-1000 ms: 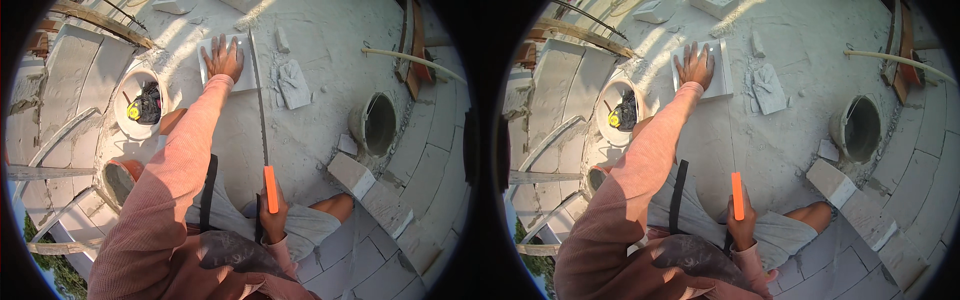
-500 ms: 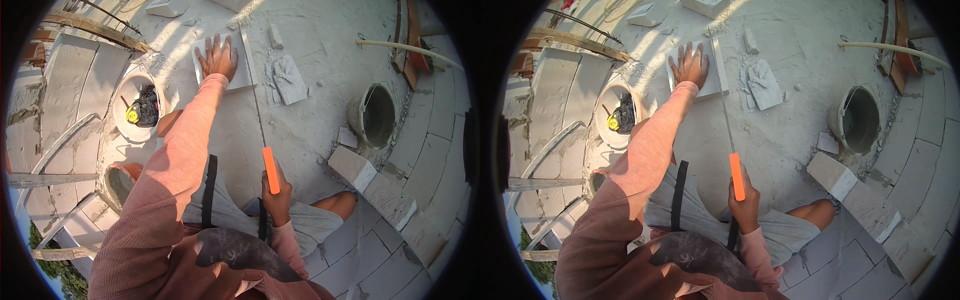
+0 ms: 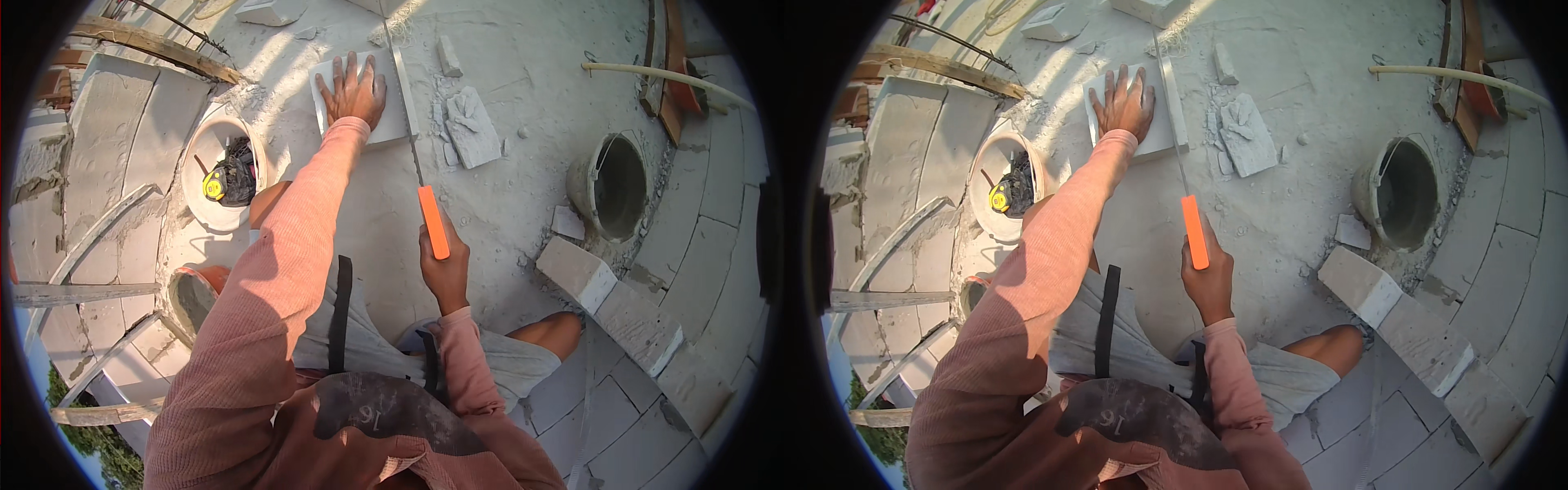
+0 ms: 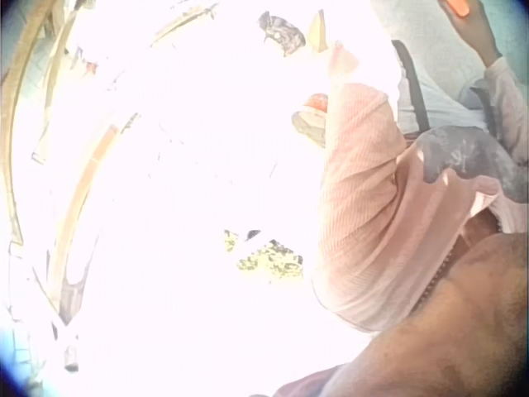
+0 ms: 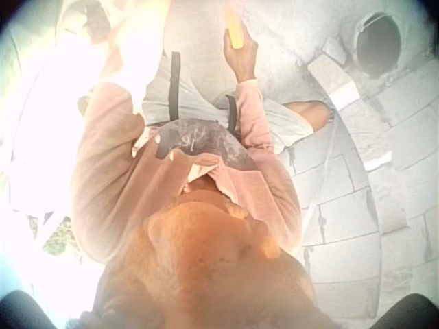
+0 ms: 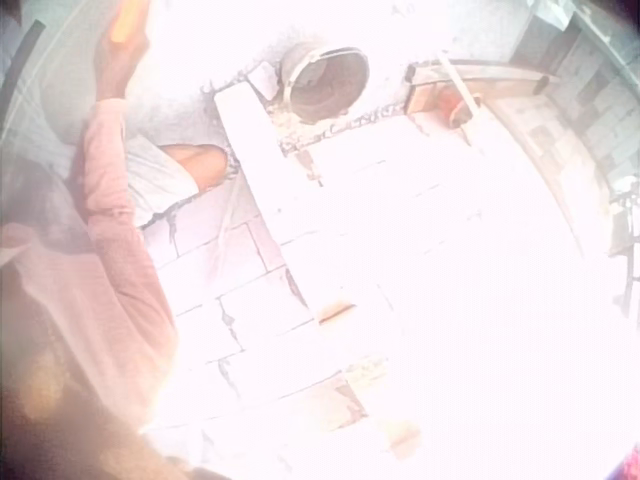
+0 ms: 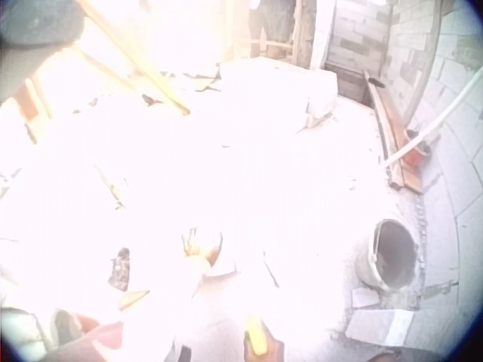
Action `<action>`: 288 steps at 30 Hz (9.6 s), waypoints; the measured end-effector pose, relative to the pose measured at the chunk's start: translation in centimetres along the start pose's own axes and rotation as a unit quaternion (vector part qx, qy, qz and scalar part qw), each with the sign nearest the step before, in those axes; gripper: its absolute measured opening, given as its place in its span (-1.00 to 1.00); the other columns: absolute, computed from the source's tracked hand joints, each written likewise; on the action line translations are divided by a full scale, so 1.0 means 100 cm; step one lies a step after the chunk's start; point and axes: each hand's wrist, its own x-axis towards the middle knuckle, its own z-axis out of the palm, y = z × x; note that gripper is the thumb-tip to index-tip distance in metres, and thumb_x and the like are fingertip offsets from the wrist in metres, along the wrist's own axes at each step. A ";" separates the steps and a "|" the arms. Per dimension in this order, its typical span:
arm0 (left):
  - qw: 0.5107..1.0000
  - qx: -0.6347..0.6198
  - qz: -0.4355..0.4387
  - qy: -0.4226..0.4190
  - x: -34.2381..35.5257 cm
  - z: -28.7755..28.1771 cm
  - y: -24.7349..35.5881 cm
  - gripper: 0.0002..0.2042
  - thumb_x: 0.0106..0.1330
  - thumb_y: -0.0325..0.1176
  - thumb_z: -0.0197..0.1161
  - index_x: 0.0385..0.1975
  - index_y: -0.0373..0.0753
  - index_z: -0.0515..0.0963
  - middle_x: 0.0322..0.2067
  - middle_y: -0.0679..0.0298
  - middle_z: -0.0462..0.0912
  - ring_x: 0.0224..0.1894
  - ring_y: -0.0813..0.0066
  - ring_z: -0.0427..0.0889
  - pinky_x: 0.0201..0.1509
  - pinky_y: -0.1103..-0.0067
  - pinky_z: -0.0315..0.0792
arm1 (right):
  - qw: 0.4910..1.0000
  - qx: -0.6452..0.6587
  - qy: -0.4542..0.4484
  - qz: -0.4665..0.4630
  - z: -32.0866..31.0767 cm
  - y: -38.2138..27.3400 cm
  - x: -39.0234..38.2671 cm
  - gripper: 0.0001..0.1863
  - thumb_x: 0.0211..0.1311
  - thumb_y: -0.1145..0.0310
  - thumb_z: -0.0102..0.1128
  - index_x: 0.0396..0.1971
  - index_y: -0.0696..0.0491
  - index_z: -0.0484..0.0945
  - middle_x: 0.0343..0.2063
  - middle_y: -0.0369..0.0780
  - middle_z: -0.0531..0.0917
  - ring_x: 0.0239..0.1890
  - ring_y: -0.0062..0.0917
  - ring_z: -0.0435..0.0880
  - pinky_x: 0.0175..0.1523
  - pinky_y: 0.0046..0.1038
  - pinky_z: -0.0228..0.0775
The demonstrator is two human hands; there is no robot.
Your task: The person measures a white masonry block with a tape measure, marks it, and then cuts the block using a hand saw.
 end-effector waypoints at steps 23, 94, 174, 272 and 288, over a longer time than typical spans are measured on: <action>0.999 0.023 0.009 -0.021 0.002 -0.004 0.000 -0.45 0.60 0.02 -0.16 0.53 0.08 0.25 0.58 0.26 0.12 0.64 0.13 -0.03 0.64 -0.08 -0.31 | 0.999 -0.015 0.034 0.015 -0.025 0.025 -0.043 -0.48 0.30 0.60 0.23 0.29 0.17 0.52 -0.19 0.07 0.76 -0.35 -0.21 0.81 -0.18 -0.35 0.62; 0.992 -0.011 0.094 0.083 0.002 0.003 -0.001 -0.47 0.51 -0.12 -0.04 0.45 -0.04 0.39 0.51 0.23 0.28 0.58 -0.03 0.10 0.67 0.10 -0.14 | 1.000 0.008 0.020 0.007 0.017 0.044 -0.003 -0.44 0.32 0.59 0.22 0.33 0.17 0.48 -0.23 0.02 0.77 -0.39 -0.29 0.78 -0.17 -0.41 0.62; 0.993 -0.039 0.089 0.074 0.007 0.011 0.000 -0.47 0.52 -0.13 -0.08 0.45 -0.08 0.38 0.52 0.20 0.26 0.59 0.02 0.08 0.68 0.14 -0.17 | 0.997 0.047 0.053 -0.010 0.016 0.058 -0.004 -0.54 0.34 0.54 0.17 0.24 0.19 0.54 -0.43 -0.03 0.68 -0.42 -0.36 0.73 -0.19 -0.37 0.57; 0.989 -0.032 0.119 0.080 0.008 0.015 -0.004 -0.50 0.51 -0.13 -0.05 0.41 -0.04 0.44 0.49 0.23 0.32 0.57 0.04 0.14 0.68 0.12 -0.13 | 0.998 0.002 0.024 0.061 0.002 0.036 -0.078 -0.43 0.31 0.59 0.16 0.35 0.23 0.44 0.12 0.03 0.70 -0.05 -0.25 0.82 0.05 -0.36 0.63; 0.990 -0.085 0.108 0.032 0.006 -0.001 -0.002 -0.50 0.47 -0.17 0.04 0.38 -0.12 0.45 0.49 0.14 0.30 0.57 0.01 0.15 0.67 0.09 -0.11 | 0.999 0.029 0.021 0.032 0.005 0.046 -0.049 -0.48 0.38 0.54 0.15 0.33 0.24 0.46 -0.07 -0.05 0.76 -0.26 -0.37 0.76 -0.11 -0.44 0.59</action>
